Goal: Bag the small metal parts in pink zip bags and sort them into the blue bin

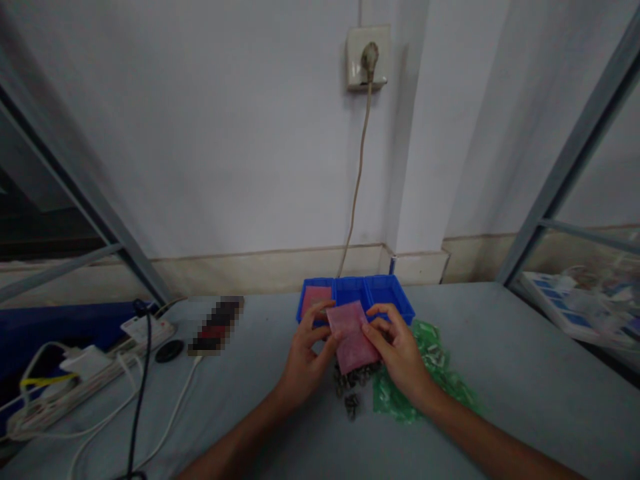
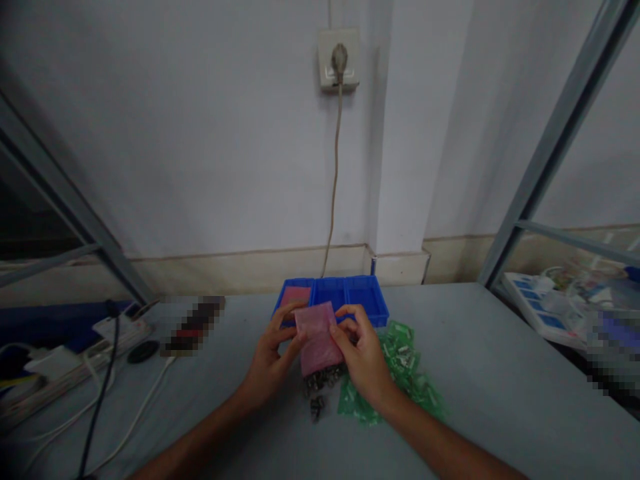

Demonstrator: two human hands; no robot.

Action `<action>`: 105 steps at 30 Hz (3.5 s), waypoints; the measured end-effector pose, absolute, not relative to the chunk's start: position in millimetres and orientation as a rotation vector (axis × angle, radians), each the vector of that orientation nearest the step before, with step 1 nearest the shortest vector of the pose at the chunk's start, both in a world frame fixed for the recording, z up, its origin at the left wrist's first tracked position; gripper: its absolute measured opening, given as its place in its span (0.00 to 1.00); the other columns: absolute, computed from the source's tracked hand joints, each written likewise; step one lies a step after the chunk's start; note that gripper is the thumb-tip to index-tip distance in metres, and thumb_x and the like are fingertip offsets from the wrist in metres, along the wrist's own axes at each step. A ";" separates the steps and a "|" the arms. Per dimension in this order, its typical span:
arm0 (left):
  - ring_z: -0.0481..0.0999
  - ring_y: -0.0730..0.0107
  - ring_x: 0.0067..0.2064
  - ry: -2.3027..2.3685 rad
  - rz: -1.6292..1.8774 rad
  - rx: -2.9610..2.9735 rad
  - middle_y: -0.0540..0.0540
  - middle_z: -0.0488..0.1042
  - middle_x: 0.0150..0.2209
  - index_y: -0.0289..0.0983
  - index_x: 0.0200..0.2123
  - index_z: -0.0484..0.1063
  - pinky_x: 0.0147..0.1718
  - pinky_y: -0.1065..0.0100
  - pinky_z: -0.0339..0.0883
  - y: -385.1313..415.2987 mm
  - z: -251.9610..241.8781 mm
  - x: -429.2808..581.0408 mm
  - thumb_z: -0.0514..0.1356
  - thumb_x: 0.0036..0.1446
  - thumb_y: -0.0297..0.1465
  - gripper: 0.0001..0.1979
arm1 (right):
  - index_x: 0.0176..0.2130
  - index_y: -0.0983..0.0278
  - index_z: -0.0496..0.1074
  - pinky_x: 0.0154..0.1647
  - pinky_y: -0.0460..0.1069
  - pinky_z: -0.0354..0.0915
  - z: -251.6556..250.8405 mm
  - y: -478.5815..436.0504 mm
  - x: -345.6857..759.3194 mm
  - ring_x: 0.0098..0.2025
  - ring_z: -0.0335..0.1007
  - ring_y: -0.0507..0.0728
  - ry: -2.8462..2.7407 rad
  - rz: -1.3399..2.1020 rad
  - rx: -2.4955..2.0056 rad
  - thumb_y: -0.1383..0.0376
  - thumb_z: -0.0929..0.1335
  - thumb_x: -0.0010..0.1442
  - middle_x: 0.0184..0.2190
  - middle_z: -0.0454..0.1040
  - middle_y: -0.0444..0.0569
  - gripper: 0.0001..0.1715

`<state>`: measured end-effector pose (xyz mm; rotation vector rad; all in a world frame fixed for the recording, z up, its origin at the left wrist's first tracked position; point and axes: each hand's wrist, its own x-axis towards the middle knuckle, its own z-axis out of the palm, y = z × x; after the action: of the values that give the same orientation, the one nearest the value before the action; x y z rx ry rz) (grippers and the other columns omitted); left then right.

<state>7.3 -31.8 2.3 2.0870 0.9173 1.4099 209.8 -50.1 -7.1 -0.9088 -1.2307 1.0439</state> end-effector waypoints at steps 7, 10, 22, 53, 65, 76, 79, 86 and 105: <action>0.71 0.50 0.64 0.797 1.359 2.353 0.41 0.80 0.61 0.41 0.41 0.85 0.64 0.44 0.63 -38.3 5.5 3.1 0.57 0.75 0.33 0.15 | 0.37 0.60 0.76 0.20 0.46 0.56 -1.8 -48.4 210.0 0.24 0.61 0.53 -1.144 1.038 -0.982 0.44 0.74 0.63 0.27 0.71 0.42 0.23; 0.78 0.54 0.57 0.778 1.342 2.292 0.42 0.85 0.51 0.43 0.54 0.82 0.60 0.48 0.68 -39.4 5.2 4.5 0.58 0.74 0.30 0.14 | 0.35 0.61 0.74 0.16 0.46 0.53 -2.1 -48.6 209.4 0.20 0.58 0.52 -1.096 1.083 -0.974 0.37 0.70 0.65 0.26 0.71 0.44 0.30; 0.79 0.61 0.52 0.843 1.366 2.229 0.43 0.81 0.51 0.45 0.63 0.75 0.52 0.59 0.75 -31.2 -14.7 9.8 0.55 0.68 0.19 0.25 | 0.44 0.58 0.74 0.17 0.45 0.55 -15.3 -41.9 212.6 0.22 0.59 0.53 -1.180 1.032 -0.988 0.43 0.72 0.65 0.27 0.67 0.41 0.23; 0.77 0.58 0.53 0.883 1.476 2.295 0.42 0.77 0.52 0.45 0.59 0.77 0.53 0.57 0.73 -28.5 -12.8 4.3 0.64 0.69 0.24 0.19 | 0.44 0.59 0.80 0.38 0.50 0.65 -3.0 -52.8 212.0 0.39 0.72 0.59 -1.305 0.859 -0.997 0.51 0.71 0.70 0.39 0.78 0.48 0.16; 0.74 0.64 0.41 0.973 1.573 2.184 0.46 0.76 0.39 0.39 0.45 0.79 0.42 0.65 0.69 -31.9 -1.0 7.2 0.63 0.72 0.32 0.05 | 0.61 0.55 0.71 0.29 0.49 0.65 -3.7 -60.9 210.8 0.37 0.70 0.57 -1.421 0.954 -0.954 0.56 0.69 0.72 0.48 0.77 0.50 0.20; 0.78 0.64 0.41 0.948 1.383 2.004 0.46 0.81 0.42 0.38 0.49 0.74 0.42 0.65 0.71 -41.4 -5.2 9.0 0.69 0.65 0.36 0.13 | 0.54 0.56 0.73 0.54 0.55 0.71 -3.6 -63.9 208.8 0.55 0.74 0.62 -1.676 0.726 -0.870 0.69 0.72 0.65 0.55 0.76 0.51 0.18; 0.79 0.63 0.45 0.861 1.351 2.066 0.45 0.81 0.47 0.40 0.53 0.74 0.45 0.64 0.72 -42.9 -3.6 8.2 0.72 0.63 0.36 0.18 | 0.56 0.56 0.73 0.58 0.55 0.68 -4.2 -63.1 207.7 0.57 0.73 0.62 -1.691 0.686 -0.862 0.71 0.73 0.62 0.55 0.76 0.50 0.24; 0.74 0.61 0.55 0.787 1.433 2.399 0.40 0.73 0.53 0.44 0.63 0.72 0.55 0.58 0.73 -35.3 -10.4 6.7 0.53 0.74 0.22 0.21 | 0.52 0.58 0.76 0.54 0.53 0.69 -13.0 -59.6 208.9 0.50 0.76 0.61 -1.488 0.748 -0.960 0.57 0.70 0.72 0.46 0.80 0.49 0.12; 0.74 0.55 0.60 0.699 1.477 2.616 0.42 0.82 0.53 0.41 0.55 0.78 0.63 0.51 0.65 -24.0 -6.4 -3.3 0.61 0.73 0.29 0.11 | 0.65 0.54 0.68 0.33 0.49 0.70 -1.4 -60.7 206.3 0.33 0.77 0.58 -1.202 1.219 -0.850 0.47 0.74 0.67 0.34 0.81 0.45 0.34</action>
<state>-3.3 -24.0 -6.4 2.6164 0.6994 1.4772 206.3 -60.7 -1.4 -0.8500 -1.2020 1.2193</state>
